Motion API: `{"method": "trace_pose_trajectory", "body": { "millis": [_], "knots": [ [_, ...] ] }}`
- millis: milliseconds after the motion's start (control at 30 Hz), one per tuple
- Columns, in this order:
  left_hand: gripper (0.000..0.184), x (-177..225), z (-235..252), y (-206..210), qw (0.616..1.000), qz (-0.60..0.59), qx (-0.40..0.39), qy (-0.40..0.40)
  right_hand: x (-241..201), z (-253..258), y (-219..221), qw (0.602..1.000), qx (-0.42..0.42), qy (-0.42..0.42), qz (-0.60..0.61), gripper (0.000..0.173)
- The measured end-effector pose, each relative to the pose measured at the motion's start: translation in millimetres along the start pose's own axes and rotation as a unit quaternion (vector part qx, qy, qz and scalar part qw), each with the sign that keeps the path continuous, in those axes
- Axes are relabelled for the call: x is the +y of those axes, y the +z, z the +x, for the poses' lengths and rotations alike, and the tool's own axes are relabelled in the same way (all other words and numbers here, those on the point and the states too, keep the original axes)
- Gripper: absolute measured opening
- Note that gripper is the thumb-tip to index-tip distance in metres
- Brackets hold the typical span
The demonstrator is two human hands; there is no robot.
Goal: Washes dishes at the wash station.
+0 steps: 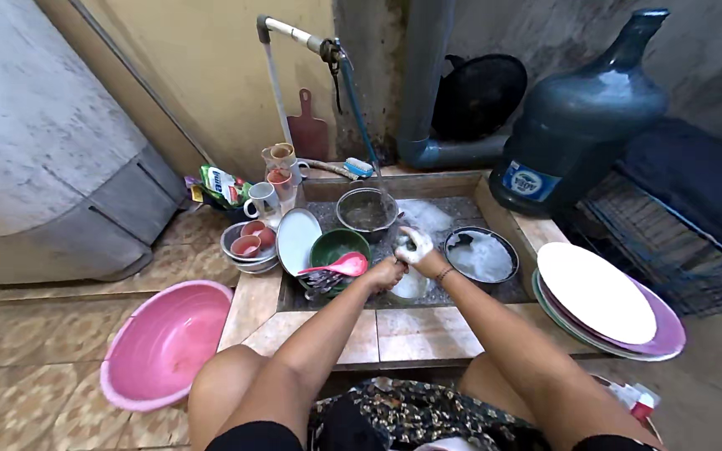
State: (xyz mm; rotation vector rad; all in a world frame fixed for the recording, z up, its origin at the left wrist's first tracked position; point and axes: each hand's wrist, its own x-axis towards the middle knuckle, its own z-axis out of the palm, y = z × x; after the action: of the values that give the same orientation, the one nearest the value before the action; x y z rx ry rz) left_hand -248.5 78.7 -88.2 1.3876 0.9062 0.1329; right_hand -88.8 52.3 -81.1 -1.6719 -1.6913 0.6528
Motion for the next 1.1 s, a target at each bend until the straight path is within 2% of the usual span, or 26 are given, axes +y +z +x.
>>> {"method": "trace_pose_trajectory", "body": {
  "millis": [100,167,233,267,333,433,500,633,700,800,933,1033,1100],
  "knots": [
    [0.018,-6,-1,-1,0.999,-0.036,0.017,0.003,-10,3,1,1.0,0.0,0.028,0.004,0.07],
    [0.019,-8,1,5,0.994,-0.099,0.047,0.001,-18,2,4,0.999,-0.014,0.033,-0.038,0.057],
    [0.016,-7,5,8,0.988,-0.131,0.076,-0.006,-21,0,9,0.997,-0.023,-0.003,-0.075,0.04],
    [0.016,-7,8,9,0.989,-0.106,0.098,-0.01,-21,0,10,0.996,-0.032,-0.014,-0.081,0.038],
    [0.028,-5,7,5,0.991,0.027,0.127,-0.025,-19,3,10,0.996,-0.052,-0.025,-0.073,0.036],
    [0.041,0,7,-7,0.975,0.181,0.117,-0.052,-14,7,4,0.99,-0.113,-0.032,-0.078,0.05],
    [0.044,7,6,-13,0.962,0.247,0.103,-0.057,-13,8,1,0.987,-0.127,-0.039,-0.089,0.051],
    [0.039,36,-9,-25,0.927,0.362,0.081,-0.06,-22,6,-15,0.978,-0.14,-0.053,-0.146,0.045],
    [0.032,43,-22,-37,0.902,0.415,0.1,-0.062,-8,7,-19,0.981,-0.113,-0.059,-0.146,0.043],
    [0.028,29,-33,-70,0.877,0.448,0.158,-0.075,13,8,-18,0.991,-0.11,-0.015,-0.077,0.041],
    [0.031,-2,-40,-105,0.858,0.464,0.174,-0.132,23,0,13,0.973,-0.219,0.063,-0.032,0.052],
    [0.035,-18,-38,-114,0.853,0.461,0.17,-0.175,24,-12,48,0.936,-0.318,0.073,-0.134,0.059],
    [0.036,-22,-36,-116,0.856,0.445,0.193,-0.178,21,-18,67,0.909,-0.356,0.089,-0.199,0.052]
  ]
}}
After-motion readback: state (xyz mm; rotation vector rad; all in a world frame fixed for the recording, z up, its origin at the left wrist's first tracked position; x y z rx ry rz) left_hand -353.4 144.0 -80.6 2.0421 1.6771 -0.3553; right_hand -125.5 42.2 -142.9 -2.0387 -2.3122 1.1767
